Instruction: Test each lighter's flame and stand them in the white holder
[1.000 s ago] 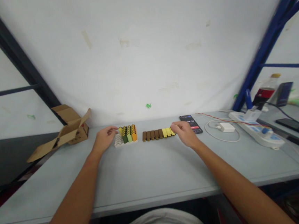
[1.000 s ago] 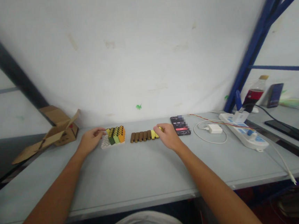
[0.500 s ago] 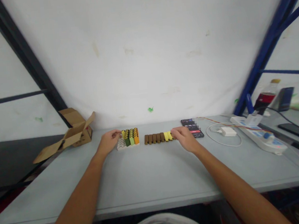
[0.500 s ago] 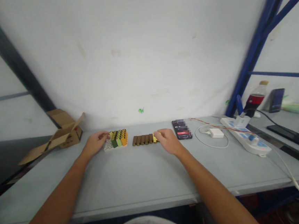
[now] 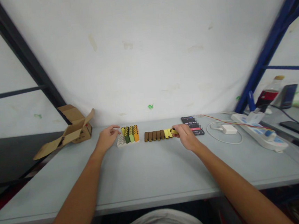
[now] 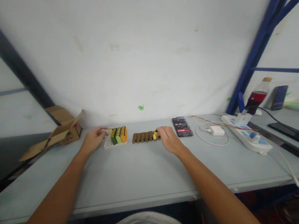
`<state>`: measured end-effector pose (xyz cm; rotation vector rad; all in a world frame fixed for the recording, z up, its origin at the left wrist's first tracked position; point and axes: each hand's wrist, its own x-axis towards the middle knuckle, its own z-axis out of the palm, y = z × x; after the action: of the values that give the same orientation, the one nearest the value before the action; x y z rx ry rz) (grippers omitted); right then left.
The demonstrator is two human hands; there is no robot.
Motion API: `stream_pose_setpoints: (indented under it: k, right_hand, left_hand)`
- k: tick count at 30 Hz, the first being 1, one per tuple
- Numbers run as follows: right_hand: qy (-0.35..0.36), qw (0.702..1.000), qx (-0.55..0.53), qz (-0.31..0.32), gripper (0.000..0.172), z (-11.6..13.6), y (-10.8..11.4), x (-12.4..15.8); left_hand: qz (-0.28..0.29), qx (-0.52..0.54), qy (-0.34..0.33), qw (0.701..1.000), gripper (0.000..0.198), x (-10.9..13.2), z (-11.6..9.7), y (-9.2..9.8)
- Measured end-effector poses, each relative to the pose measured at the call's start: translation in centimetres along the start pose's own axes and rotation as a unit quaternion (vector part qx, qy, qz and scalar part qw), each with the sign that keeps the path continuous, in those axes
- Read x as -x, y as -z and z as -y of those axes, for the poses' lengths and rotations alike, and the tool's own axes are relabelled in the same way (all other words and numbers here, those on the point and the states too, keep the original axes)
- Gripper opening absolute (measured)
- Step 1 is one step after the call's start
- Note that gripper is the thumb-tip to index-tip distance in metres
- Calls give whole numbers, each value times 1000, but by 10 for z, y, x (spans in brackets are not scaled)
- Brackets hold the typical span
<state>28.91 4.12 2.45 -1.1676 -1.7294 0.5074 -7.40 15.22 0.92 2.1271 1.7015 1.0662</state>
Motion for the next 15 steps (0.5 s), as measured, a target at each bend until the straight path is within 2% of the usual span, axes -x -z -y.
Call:
stream_pose_setpoints:
  k: [4,8,12,15]
  right_hand:
    - [-25,1000,-4,6,51,-1,-1,-1]
    - [-41,999,-27,22,52,-5,-2,-2]
    - [-21,993,-106,52,37,-7,-6,-4]
    - [-4,990,-122,75,18,-2,-13,-3]
  left_hand:
    - [-26,5,-4,1000,41,1,-7,1]
    - [-71,11,-29,997,39,4,-19,5]
    - [-159,33,-76,984,31,11,-38,8]
    - [-169,97,-153,969,27,23,-66,4]
